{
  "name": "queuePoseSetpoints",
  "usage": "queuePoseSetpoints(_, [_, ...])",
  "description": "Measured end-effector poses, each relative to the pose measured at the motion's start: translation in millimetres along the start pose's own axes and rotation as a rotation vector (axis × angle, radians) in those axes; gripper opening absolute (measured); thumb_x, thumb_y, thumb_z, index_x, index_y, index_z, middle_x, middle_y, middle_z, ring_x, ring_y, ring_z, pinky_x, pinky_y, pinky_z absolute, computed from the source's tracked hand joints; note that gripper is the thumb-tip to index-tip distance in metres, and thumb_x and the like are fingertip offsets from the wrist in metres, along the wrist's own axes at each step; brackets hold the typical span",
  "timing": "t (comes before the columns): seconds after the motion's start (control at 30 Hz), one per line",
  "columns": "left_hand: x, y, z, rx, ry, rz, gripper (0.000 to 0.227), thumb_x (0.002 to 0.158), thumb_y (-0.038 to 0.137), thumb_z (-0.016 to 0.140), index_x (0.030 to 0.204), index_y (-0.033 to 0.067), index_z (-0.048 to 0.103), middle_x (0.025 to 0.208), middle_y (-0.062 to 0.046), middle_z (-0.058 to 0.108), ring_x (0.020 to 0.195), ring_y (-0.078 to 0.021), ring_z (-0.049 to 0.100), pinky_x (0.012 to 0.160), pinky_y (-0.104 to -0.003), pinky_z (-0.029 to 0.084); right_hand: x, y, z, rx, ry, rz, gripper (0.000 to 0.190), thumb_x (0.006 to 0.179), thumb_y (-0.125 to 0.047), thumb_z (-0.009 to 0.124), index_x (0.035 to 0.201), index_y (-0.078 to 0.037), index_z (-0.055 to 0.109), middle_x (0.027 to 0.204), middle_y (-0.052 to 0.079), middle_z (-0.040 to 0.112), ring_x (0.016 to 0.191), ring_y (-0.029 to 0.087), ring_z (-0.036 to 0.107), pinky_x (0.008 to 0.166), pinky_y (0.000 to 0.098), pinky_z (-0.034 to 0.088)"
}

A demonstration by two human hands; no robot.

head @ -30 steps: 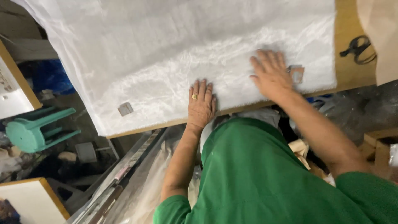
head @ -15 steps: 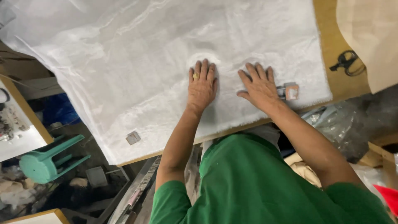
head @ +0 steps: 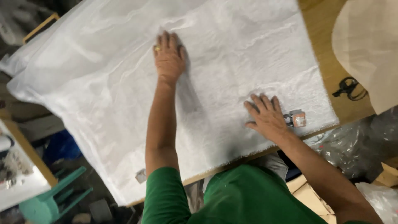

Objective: The person smooths a large white fabric on a table, places a beige paper pattern on top, and secures it with padlocks. They then use shears to cut the fabric along the pattern's edge.

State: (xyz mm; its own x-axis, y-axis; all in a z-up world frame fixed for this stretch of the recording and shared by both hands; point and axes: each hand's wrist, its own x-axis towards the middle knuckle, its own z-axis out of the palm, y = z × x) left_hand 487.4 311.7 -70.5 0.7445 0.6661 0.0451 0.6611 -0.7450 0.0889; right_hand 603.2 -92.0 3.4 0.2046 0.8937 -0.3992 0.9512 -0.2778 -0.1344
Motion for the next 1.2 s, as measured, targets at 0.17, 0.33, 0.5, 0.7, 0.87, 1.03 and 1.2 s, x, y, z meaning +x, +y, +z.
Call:
queuePoseSetpoints(0.17, [52, -11, -16, -0.064, 0.040, -0.013, 0.060, 0.099, 0.038, 0.055, 0.149, 0.0054, 0.047, 0.153, -0.021, 0.045, 0.139, -0.0449, 0.041, 0.114, -0.058, 0.034, 0, 5, 11, -0.008, 0.100, -0.027, 0.090, 0.085, -0.071, 0.060, 0.156, -0.020, 0.038, 0.166, 0.015, 0.031, 0.148, 0.039, 0.033, 0.116, 0.0651, 0.030])
queuePoseSetpoints(0.33, [80, -6, -18, 0.045, 0.112, -0.053, 0.051, 0.099, 0.032, 0.063, 0.139, 0.0018, 0.054, 0.143, -0.021, 0.049, 0.128, -0.0422, 0.045, 0.104, -0.055, 0.040, -1, 6, 13, 0.010, 0.161, -0.048, 0.086, 0.083, -0.063, 0.068, 0.153, -0.019, 0.043, 0.161, 0.014, 0.038, 0.144, 0.040, 0.039, 0.112, 0.0659, 0.034])
queuePoseSetpoints(0.5, [25, 114, -13, 0.023, 0.043, 0.378, 0.056, 0.103, 0.028, 0.053, 0.152, 0.0018, 0.047, 0.156, -0.023, 0.045, 0.142, -0.0456, 0.041, 0.116, -0.063, 0.031, 1, 6, 13, 0.006, 0.133, -0.019, 0.094, 0.078, -0.070, 0.069, 0.154, -0.021, 0.042, 0.160, 0.013, 0.038, 0.143, 0.038, 0.037, 0.113, 0.0667, 0.033])
queuePoseSetpoints(0.7, [22, 206, -46, -0.121, 0.116, 0.632, 0.047, 0.097, 0.029, 0.064, 0.137, 0.0044, 0.056, 0.143, -0.018, 0.054, 0.130, -0.0386, 0.052, 0.106, -0.057, 0.046, -5, 4, 24, -0.016, 0.171, -0.023, 0.090, 0.080, -0.069, 0.066, 0.153, -0.022, 0.043, 0.159, 0.011, 0.040, 0.142, 0.037, 0.039, 0.112, 0.0679, 0.035])
queuePoseSetpoints(0.87, [90, 205, 3, -0.085, 0.199, 0.526, 0.047, 0.090, 0.026, 0.066, 0.131, 0.0051, 0.057, 0.135, -0.018, 0.056, 0.124, -0.0386, 0.052, 0.100, -0.054, 0.048, -3, 7, 28, 0.019, 0.215, -0.055, 0.091, 0.078, -0.069, 0.070, 0.152, -0.024, 0.043, 0.158, 0.008, 0.042, 0.142, 0.036, 0.041, 0.113, 0.0669, 0.034])
queuePoseSetpoints(1.03, [29, 176, 7, -0.105, 0.098, 0.379, 0.063, 0.103, 0.044, 0.063, 0.152, 0.0089, 0.045, 0.158, -0.021, 0.042, 0.147, -0.0459, 0.042, 0.124, -0.062, 0.033, -1, 7, 12, 0.015, 0.282, -0.077, 0.086, 0.076, -0.065, 0.071, 0.147, -0.018, 0.054, 0.156, 0.011, 0.047, 0.135, 0.038, 0.047, 0.109, 0.0703, 0.036])
queuePoseSetpoints(1.2, [-103, 91, -56, -0.030, 0.141, 0.142, 0.054, 0.097, 0.030, 0.069, 0.144, 0.0087, 0.054, 0.151, -0.018, 0.050, 0.141, -0.0410, 0.049, 0.117, -0.055, 0.043, -3, 1, -4, -0.026, 0.261, -0.090, 0.083, 0.074, -0.062, 0.073, 0.144, -0.020, 0.059, 0.151, 0.013, 0.054, 0.138, 0.037, 0.049, 0.113, 0.0690, 0.031])
